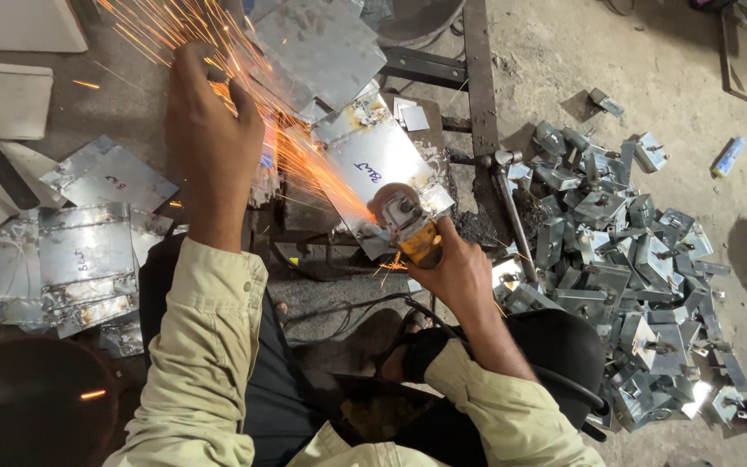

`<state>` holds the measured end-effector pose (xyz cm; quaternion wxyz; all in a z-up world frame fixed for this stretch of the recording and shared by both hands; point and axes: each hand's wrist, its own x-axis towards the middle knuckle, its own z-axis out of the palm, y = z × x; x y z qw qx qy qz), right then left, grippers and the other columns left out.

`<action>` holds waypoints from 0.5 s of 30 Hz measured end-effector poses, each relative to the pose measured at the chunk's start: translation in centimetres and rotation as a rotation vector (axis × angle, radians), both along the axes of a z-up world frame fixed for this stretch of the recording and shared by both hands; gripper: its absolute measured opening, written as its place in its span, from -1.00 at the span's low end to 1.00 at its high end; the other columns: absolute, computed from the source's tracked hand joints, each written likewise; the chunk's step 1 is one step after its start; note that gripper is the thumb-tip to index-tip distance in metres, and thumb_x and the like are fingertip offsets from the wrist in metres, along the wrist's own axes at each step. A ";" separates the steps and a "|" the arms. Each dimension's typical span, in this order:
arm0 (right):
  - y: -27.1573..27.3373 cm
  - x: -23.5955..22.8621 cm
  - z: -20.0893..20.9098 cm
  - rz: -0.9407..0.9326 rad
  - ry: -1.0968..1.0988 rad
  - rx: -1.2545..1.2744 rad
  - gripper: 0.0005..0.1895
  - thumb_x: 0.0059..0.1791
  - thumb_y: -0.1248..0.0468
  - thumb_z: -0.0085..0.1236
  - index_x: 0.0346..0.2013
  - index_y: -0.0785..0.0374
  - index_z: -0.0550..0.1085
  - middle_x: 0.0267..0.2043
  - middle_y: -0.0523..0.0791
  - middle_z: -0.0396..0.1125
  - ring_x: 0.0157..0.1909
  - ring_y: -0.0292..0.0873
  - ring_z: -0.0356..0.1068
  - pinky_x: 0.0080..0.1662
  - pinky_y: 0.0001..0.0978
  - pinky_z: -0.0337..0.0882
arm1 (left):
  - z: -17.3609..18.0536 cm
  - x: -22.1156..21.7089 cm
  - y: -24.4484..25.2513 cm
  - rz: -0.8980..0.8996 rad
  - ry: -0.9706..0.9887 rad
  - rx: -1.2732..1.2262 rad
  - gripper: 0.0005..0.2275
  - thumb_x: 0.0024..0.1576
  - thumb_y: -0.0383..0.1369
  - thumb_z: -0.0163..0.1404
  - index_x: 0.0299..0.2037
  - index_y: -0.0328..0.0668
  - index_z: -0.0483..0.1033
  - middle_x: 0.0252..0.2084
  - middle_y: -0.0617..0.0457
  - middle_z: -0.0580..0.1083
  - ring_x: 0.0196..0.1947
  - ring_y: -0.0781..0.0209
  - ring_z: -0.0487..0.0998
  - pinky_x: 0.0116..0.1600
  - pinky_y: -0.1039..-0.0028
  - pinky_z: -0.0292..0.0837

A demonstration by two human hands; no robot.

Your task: The person welds small metal brackets onto a rectangular metal plate using a handheld welding tool, then uses a hammer to tap the welded areas. They subsequently use an angle grinder to smooth the welds on the plate, creating sparks.

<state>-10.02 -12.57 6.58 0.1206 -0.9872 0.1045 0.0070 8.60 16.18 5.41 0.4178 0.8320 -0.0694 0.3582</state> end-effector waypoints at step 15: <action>1.5 -0.4 -1.3 0.039 0.008 0.010 -0.26 -0.29 0.10 0.48 0.08 0.20 0.34 -0.24 0.04 0.53 -0.33 0.02 0.60 -0.29 -0.14 0.61 | -0.3 0.2 0.4 0.032 -0.011 -0.026 -0.65 0.22 -0.51 0.12 0.17 -0.27 0.29 -0.09 -0.15 0.48 -0.13 -0.08 0.59 -0.08 0.18 0.48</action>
